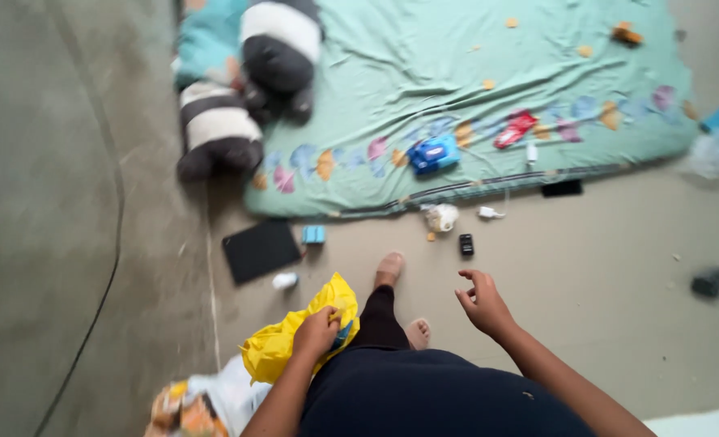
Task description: Tidying a bedroom by picking up scattered items and then sweeping the floor.
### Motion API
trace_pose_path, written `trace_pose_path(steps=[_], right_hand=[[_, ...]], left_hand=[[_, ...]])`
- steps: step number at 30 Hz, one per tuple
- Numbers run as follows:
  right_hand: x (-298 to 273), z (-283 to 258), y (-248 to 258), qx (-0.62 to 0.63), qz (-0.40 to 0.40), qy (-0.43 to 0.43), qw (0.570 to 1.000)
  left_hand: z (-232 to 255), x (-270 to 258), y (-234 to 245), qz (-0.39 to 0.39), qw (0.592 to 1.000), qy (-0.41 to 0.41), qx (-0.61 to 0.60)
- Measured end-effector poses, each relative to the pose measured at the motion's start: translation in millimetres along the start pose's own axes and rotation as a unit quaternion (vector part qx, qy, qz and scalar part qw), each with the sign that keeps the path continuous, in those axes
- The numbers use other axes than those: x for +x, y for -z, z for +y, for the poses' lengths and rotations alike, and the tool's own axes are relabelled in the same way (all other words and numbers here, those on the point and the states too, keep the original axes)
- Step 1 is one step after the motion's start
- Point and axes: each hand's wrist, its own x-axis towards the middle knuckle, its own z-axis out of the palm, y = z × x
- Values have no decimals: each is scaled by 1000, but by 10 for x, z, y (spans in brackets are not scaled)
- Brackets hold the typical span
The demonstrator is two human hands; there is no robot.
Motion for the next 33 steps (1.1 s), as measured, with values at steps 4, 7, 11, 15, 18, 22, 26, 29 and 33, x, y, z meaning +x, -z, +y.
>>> trace_pose_path(steps=[4,7,11,15,18,22,26,29,33], right_hand=[[166,2,363,-10,50,-34,998],[270,-22,691,18,99,-62,993],[385,55,1075,10,160,-108,981],[330,99,1317,53,246,-130,959],[238,224,1447,94,281,-166,941],[131,751,1593,114,337,-131,925],[36,1229,2068,186,333,-232,895],[-52,1721,2563,173,328,-277,887],[-235,2480,3275,157,330,-275,889]], left_hand=[[529,670,112,-18,996,-86,31],[1095,1130,271,-37,986,-159,46],[2028,1671,499,-66,963,-248,78],[2898,2013,522,-99,929,-340,110],[3492,2096,418,-113,907,-389,115],[4229,2077,112,-129,886,-432,111],[4918,1955,-424,-147,863,-465,131],[5469,1787,-899,-153,849,-480,159],[6271,1544,-1584,-151,835,-513,131]])
